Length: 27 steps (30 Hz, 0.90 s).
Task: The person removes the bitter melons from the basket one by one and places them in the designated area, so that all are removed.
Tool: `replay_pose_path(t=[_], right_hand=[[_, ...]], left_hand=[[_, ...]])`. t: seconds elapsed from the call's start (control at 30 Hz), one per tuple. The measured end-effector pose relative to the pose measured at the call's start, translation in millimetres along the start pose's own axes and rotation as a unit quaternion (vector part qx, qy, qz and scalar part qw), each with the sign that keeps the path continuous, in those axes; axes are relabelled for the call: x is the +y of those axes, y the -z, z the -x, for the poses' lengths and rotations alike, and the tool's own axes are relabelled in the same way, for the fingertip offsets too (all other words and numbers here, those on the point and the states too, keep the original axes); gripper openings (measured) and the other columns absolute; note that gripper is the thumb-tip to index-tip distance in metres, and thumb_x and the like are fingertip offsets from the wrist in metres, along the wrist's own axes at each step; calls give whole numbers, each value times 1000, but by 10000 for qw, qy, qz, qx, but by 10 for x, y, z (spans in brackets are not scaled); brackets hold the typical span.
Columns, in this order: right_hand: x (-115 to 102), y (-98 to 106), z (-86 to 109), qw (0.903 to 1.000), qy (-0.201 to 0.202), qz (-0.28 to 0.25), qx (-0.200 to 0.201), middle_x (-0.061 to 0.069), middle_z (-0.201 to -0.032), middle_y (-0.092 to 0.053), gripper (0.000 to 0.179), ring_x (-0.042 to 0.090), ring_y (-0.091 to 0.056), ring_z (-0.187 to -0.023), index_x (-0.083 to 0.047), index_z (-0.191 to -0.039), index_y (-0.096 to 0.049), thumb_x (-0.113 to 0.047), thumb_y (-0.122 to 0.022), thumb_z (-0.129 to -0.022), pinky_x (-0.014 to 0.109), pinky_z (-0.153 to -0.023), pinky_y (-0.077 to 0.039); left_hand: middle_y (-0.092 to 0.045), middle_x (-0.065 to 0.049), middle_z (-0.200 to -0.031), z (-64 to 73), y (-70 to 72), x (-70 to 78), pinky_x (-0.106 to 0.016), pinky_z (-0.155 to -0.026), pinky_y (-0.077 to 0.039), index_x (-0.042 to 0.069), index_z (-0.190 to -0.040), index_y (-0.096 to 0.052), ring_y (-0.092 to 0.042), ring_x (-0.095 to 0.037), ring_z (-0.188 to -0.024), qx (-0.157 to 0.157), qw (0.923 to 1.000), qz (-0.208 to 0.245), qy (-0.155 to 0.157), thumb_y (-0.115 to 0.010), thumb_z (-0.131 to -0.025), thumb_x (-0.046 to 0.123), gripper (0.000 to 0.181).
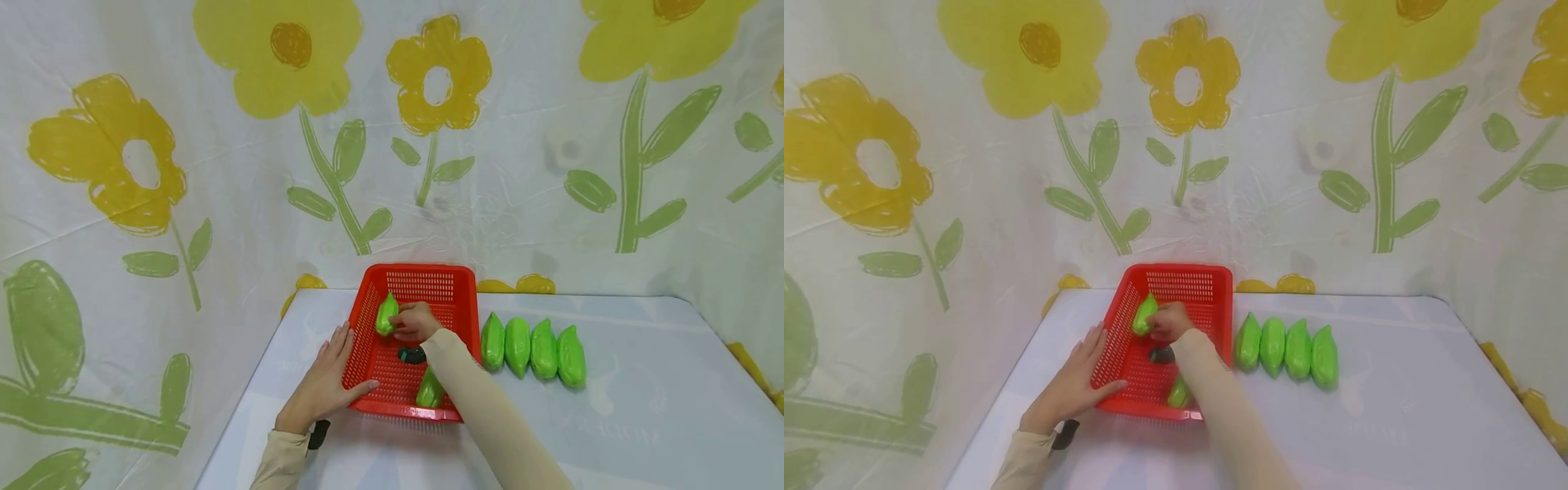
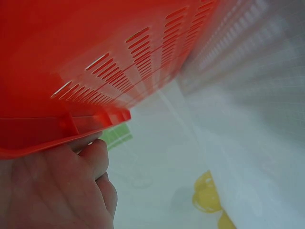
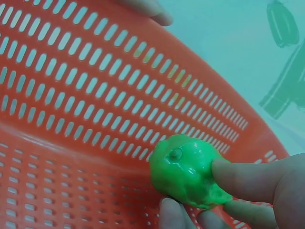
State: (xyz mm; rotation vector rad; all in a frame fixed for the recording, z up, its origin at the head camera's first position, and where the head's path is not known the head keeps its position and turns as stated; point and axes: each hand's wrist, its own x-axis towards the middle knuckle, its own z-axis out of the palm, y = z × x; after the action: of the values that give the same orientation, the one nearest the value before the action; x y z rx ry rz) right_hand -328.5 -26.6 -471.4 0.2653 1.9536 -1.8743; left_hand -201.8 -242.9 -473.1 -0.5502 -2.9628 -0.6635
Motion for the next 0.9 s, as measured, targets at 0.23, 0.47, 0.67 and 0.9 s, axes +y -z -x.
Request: replay_pose_path(t=[0.23, 0.47, 0.67, 0.9], right_hand=[[-34, 71, -14, 9998, -122, -136, -15, 23, -125, -71, 48, 23, -76, -88, -1, -142, -60, -8, -72, -96, 28, -67, -65], [-58, 96, 22, 9991, -163, -342, -176, 23, -132, -66, 56, 28, -75, -101, -2, -149, -53, -6, -71, -97, 32, -75, -66], [-87, 147, 57, 9978, -109, -532, -369, 26, -136, -63, 56, 31, -73, -109, 0, -151, -50, -3, -67, -98, 34, -83, -66], [-95, 217, 106, 9971, 25, -574, -492, 26, -137, -61, 54, 30, -73, -105, 0, -151, -49, -3, -66, -99, 41, -96, -61]], left_hand=[[-9, -12, -176, -13, 18, 19, -57, -132, -16, 2, -165, -16, -9, -32, -164, -67, 10000, 38, 42, -69, -87, 63, 112], [-6, -10, -176, -4, 17, 15, -56, -132, -17, 3, -165, -15, -8, -31, -164, -226, 9996, -87, 153, -62, -87, 73, 115], [-6, -11, -176, 5, 13, 4, -57, -132, -17, 3, -165, -15, -8, -32, -164, -170, 9998, -38, 118, -62, -87, 72, 114], [-7, -11, -176, 2, 11, -3, -57, -132, -17, 4, -165, -15, -8, -32, -164, -204, 9997, -72, 134, -61, -87, 74, 114]])
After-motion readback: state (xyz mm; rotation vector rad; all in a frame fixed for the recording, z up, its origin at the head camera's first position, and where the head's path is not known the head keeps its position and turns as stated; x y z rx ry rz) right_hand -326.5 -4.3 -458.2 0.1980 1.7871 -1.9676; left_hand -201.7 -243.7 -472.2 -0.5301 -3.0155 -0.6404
